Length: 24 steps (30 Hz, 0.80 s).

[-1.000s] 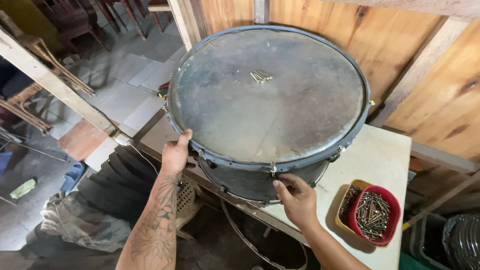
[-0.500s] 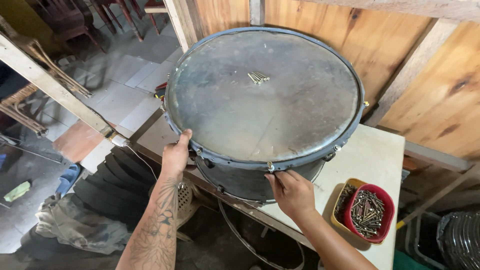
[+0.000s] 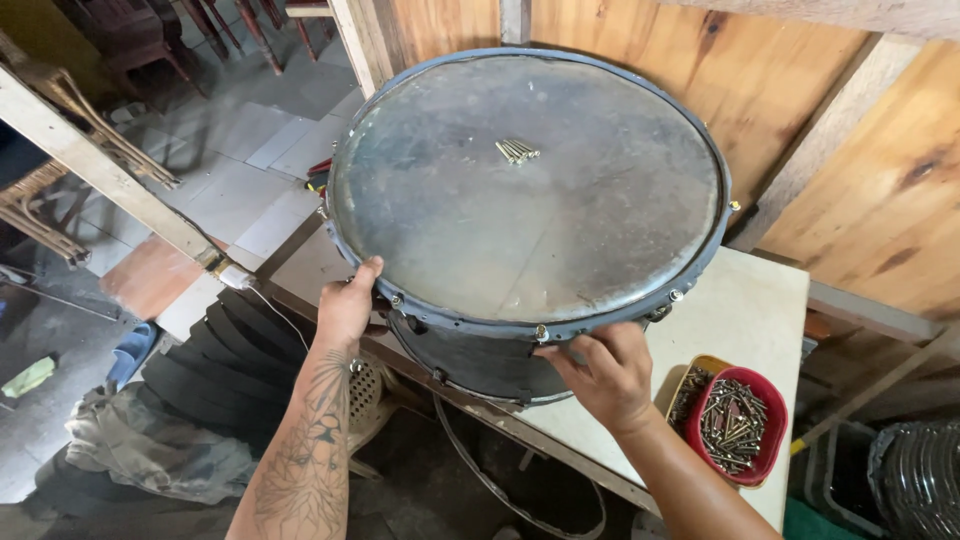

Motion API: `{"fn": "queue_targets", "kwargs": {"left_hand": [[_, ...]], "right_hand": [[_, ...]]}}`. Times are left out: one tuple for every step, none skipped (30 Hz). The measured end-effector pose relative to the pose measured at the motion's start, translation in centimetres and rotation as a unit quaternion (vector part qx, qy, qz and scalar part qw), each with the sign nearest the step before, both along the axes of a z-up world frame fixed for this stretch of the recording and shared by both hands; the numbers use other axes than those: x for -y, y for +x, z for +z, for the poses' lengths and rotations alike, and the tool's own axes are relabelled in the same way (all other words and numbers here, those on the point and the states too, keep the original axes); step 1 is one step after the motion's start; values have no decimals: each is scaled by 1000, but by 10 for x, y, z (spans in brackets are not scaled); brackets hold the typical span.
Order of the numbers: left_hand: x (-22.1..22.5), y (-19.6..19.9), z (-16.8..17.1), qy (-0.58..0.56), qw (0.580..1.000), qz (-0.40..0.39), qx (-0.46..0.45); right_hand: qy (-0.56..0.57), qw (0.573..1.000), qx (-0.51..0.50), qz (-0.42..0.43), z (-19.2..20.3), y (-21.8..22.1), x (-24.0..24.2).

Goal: Repairing a drum by inserting and tightening tension rods around the rim

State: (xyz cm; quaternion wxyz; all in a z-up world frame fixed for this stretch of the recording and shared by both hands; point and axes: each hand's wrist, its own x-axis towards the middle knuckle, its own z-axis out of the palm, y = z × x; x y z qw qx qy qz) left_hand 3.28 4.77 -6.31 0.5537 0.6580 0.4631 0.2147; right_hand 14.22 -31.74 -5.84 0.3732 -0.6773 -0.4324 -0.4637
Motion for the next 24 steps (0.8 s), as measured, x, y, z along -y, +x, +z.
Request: {"fn": "queue_targets", "kwargs": {"left_hand": [[-2,0,-2,0,1000,0,0],[-4,0,-5,0,1000,-7,3],[-6,0,-7,0,1000,-13,6],[0,-2,2,0,1000,-12,6],[5,-3,12,1,1000,-12,4],[11,-4,22,2,1000,-13,2],[2,-2,7,3,1000,-12,3],[-7,-1,-8,-1,1000,-16,4],[-17,0,-23,-5,1000,-19,3],[-19,2,-23,-3,1000,-19,4],[-19,3,-25,-4,1000,-21,5],[-20,3,-27,-5,1000,-24,6],[-19,3,-26,-6,1000,-24,5],[-18,3,-26,-6,1000,-24,6],[-18,3,-24,-6,1000,-24,8],[-19,4,-23,-5,1000,-23,9],[-18,3,-22,-4,1000,-28,9],[-18,2,-22,-2,999,-32,9],[-15,3,-14,-1,999,-33,12],[-12,3,-6,-2,1000,-30,6],[-6,-1,-2,-5,1000,-26,-4],[-4,0,-4,-7,1000,-27,-5],[-5,1,-3,-4,1000,-24,-1],[-5,2,-3,-1,1000,-21,3]], "right_hand": [[0,1000,0,0,10,3,0],[-15,999,31,3,21,6,0],[-30,998,62,6,31,9,0],[-30,998,62,6,29,12,-3],[-49,997,38,42,27,16,-7],[-68,995,14,78,25,19,-10],[-67,995,16,78,24,19,-10],[-73,994,7,80,23,19,-10],[-78,994,-3,81,22,19,-10],[-77,994,-2,81,21,20,-10],[-76,995,-4,72,18,21,-9],[-75,995,-6,62,16,22,-9],[-75,995,-7,62,15,22,-9],[-71,996,-11,59,14,22,-9],[-66,996,-14,58,15,23,-11],[-66,996,-13,58,16,23,-11],[-66,996,-16,57,16,22,-10],[-67,996,-18,56,17,21,-9],[-67,996,-16,55,17,22,-9],[-67,995,-18,69,17,23,-9],[-70,994,-25,85,16,20,-7],[-72,993,-26,84,15,20,-3],[-79,992,-27,93,15,21,-3],[-85,991,-27,101,15,23,-2]]}}
